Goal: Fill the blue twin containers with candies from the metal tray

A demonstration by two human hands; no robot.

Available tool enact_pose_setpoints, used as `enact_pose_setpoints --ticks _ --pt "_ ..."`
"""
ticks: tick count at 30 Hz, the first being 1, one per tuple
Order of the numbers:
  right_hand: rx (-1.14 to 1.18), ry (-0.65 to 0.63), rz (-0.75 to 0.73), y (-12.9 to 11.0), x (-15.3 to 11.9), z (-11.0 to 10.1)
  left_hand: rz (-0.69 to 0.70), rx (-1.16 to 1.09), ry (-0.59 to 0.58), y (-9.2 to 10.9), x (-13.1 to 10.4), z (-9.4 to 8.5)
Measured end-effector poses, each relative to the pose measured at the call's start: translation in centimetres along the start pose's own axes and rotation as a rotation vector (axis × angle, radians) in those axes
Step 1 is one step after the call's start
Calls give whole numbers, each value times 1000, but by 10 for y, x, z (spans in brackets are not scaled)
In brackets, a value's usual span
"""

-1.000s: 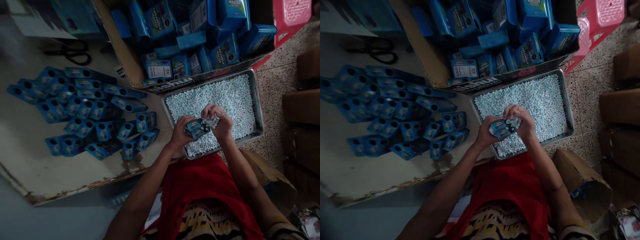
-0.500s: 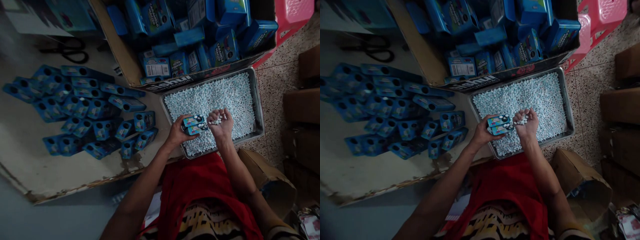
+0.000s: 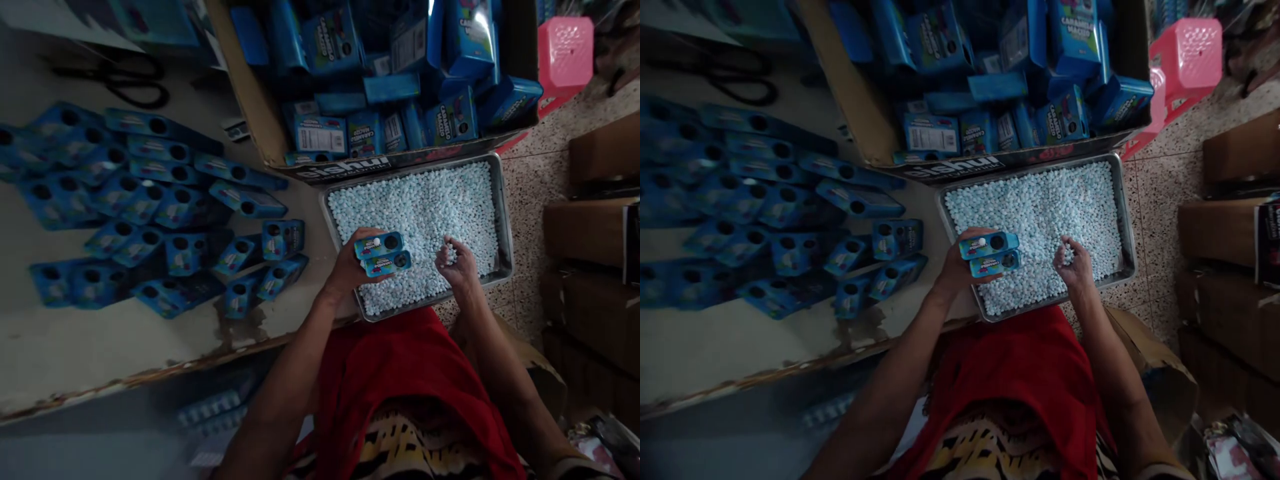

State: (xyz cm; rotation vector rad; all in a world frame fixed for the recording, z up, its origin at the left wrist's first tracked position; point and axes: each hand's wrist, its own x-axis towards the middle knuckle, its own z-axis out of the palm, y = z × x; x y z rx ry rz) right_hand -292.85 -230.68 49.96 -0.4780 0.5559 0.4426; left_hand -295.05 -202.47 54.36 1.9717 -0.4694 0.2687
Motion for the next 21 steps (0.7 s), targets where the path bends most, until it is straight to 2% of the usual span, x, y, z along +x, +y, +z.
enact_pose_setpoints --ticks 3,4,6,9,12,14,18,21 --pt "35 62 12 -3 4 11 -39 38 87 4 -10 -19" --pt "53 47 4 -3 3 18 -41 54 109 5 -13 -23" --pt "90 -41 -31 -2 -3 37 -23 87 124 7 -17 -26" --pt "49 -268 -128 3 -21 76 -16 154 110 9 -17 -23" --pt "-109 -426 -333 15 -35 117 -50 232 55 13 -14 -20" --pt "-255 -485 -450 26 -36 135 -58 278 16 16 -13 -20" --pt "-529 -590 -508 49 -22 141 -119 356 17 15 -14 -21" --pt "-549 -543 -537 57 -10 137 -149 397 12 8 -13 -20"
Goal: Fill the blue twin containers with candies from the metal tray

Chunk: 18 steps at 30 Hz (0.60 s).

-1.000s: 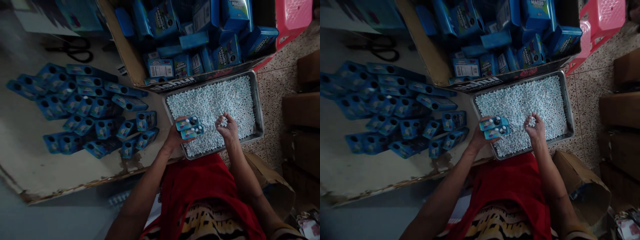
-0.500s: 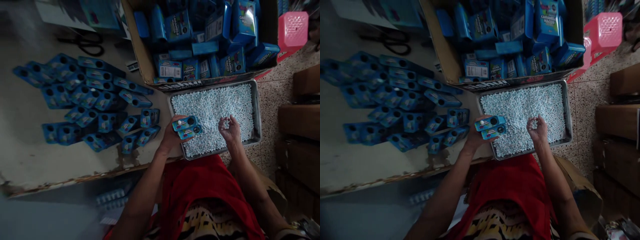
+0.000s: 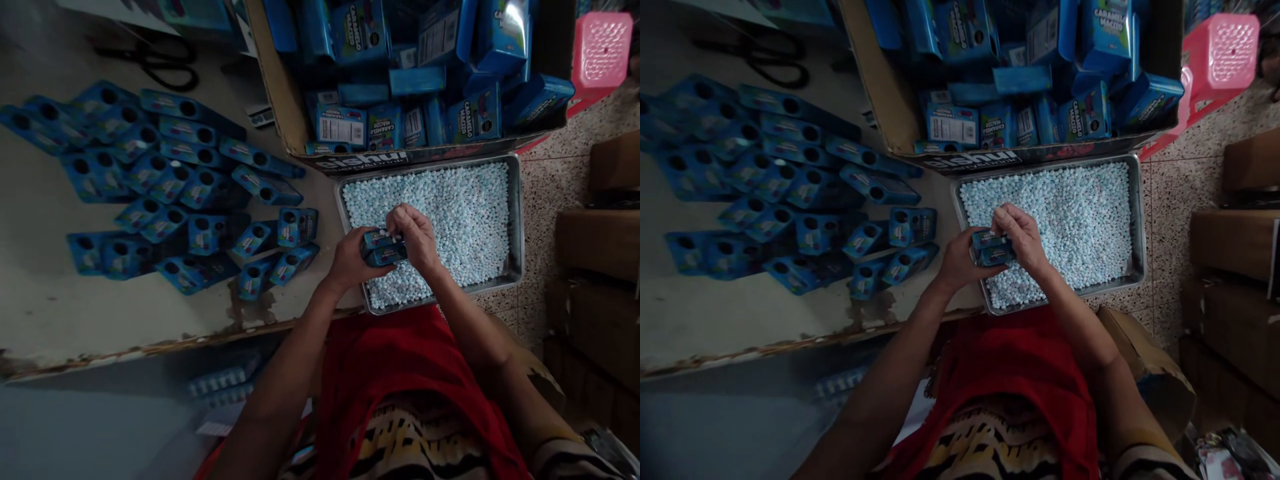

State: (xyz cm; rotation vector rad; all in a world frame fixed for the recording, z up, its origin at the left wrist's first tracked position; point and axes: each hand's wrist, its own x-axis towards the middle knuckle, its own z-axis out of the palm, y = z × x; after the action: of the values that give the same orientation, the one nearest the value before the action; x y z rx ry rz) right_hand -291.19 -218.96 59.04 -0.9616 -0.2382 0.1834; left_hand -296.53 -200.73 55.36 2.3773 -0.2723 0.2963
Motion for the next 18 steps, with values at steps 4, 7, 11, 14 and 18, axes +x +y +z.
enact_pose_setpoints --ticks 4,7,11,14,18 --pt "235 193 36 4 12 -26 35 -13 7 -8 3 5" --pt "342 323 116 5 13 -71 32 -101 51 -14 0 3" --pt "-364 496 129 4 -16 -131 62 -235 74 -15 -12 -6" --pt "-1107 355 125 1 -44 -152 125 -312 43 -10 -17 -8" --pt "-1504 182 150 -1 -56 -147 139 -394 113 -3 -16 -4"
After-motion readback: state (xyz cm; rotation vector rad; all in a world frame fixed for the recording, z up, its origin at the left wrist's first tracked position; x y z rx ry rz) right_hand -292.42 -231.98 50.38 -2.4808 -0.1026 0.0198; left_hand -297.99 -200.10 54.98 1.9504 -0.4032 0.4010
